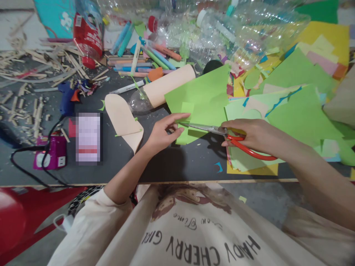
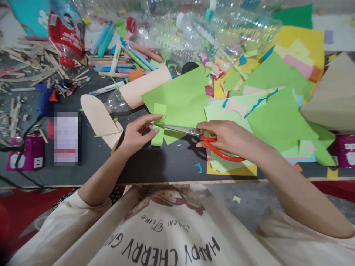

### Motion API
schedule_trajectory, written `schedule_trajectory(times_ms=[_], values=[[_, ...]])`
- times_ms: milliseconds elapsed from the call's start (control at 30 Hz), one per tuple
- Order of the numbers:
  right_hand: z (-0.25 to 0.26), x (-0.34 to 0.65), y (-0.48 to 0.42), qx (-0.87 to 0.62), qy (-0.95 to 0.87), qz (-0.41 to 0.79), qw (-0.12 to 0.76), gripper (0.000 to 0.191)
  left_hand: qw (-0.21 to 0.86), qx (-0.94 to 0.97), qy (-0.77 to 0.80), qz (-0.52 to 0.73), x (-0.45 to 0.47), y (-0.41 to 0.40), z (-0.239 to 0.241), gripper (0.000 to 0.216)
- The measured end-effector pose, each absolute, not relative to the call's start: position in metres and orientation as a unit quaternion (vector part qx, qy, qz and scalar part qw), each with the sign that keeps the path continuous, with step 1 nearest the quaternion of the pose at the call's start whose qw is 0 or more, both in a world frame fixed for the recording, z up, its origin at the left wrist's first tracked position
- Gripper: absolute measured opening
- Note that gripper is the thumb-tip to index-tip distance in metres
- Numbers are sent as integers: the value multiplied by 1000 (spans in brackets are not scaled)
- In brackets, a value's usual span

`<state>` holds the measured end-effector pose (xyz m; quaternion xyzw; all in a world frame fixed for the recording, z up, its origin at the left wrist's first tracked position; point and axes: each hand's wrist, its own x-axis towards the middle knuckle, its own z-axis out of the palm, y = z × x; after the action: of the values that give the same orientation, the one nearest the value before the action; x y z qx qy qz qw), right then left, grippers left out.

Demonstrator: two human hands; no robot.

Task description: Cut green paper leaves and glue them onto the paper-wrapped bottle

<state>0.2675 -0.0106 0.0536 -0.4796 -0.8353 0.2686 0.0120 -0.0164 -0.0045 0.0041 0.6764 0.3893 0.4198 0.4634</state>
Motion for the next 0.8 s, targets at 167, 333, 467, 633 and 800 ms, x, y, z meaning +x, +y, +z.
schedule_trajectory(times_ms=[167,333,467,633,800], values=[[55,269,-13,-484,-835,260,10,57,471,676,380,421,-16,-4,4,30],[58,275,-21,-522,-812,259,-25,48,473,654,403,432,-17,-1,0,31],[51,290,-27,-575,-789,217,-16,38,470,638,416,445,-16,1,-1,32],[35,320,-34,-647,-753,110,43,35,473,633,418,448,-14,0,-1,31],[46,333,-37,-637,-763,109,11,37,476,623,432,446,-13,-2,0,30]])
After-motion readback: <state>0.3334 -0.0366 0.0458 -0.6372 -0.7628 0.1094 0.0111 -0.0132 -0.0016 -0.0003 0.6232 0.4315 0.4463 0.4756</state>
